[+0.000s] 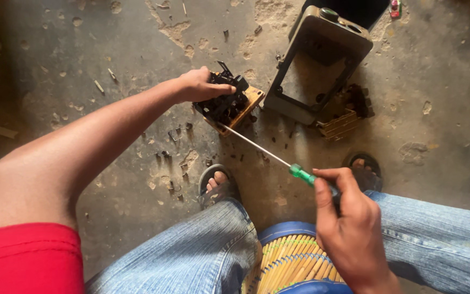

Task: The person uses a screwdriver to adjust components inside a small electronic device held in their left hand. They repeatedly probe and turn parts within the device's interior, then flip the device over to continue working on the opposite side.

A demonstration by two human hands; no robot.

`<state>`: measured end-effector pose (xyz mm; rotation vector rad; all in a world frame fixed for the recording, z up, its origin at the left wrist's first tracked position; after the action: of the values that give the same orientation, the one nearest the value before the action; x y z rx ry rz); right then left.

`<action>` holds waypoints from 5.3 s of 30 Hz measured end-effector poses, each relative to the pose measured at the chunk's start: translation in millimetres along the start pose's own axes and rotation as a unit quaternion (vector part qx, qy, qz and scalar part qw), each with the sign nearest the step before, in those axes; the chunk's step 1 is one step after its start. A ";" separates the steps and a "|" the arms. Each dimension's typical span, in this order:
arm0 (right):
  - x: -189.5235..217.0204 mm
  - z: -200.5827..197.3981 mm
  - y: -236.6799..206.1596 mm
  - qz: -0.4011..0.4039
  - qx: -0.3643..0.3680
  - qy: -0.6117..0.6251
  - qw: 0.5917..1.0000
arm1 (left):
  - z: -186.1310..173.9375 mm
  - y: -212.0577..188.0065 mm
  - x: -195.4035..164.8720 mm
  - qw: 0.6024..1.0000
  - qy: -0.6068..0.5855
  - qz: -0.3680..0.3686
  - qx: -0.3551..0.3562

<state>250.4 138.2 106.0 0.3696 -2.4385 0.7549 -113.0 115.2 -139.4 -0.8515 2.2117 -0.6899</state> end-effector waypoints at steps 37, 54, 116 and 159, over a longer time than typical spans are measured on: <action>-72.5 -4.5 45.8 0.045 0.145 -0.250 0.956 | 2.1 5.6 -6.3 0.999 0.017 0.026 0.010; -27.6 22.9 9.3 0.017 0.081 -0.027 0.996 | 5.6 10.6 0.4 1.000 0.015 0.012 0.021; -67.1 62.5 6.5 0.316 0.259 0.381 0.830 | 10.7 6.4 -0.9 0.999 0.043 0.018 -0.013; -42.9 53.7 6.4 0.019 0.048 0.052 0.997 | 13.1 6.3 9.2 0.999 0.002 0.030 -0.011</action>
<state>259.6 115.9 41.3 0.3144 -2.3239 0.8865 -111.1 109.6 -155.6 -0.7931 2.2424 -0.6395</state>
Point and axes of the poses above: each hand's wrist, its own y-axis towards the middle knuckle, its own z-axis out of the palm, x = y × z, the point moved 4 cm from there along y, towards the middle knuckle, and after that the axes turned 5 degrees about -x, right-handed, at the moved point
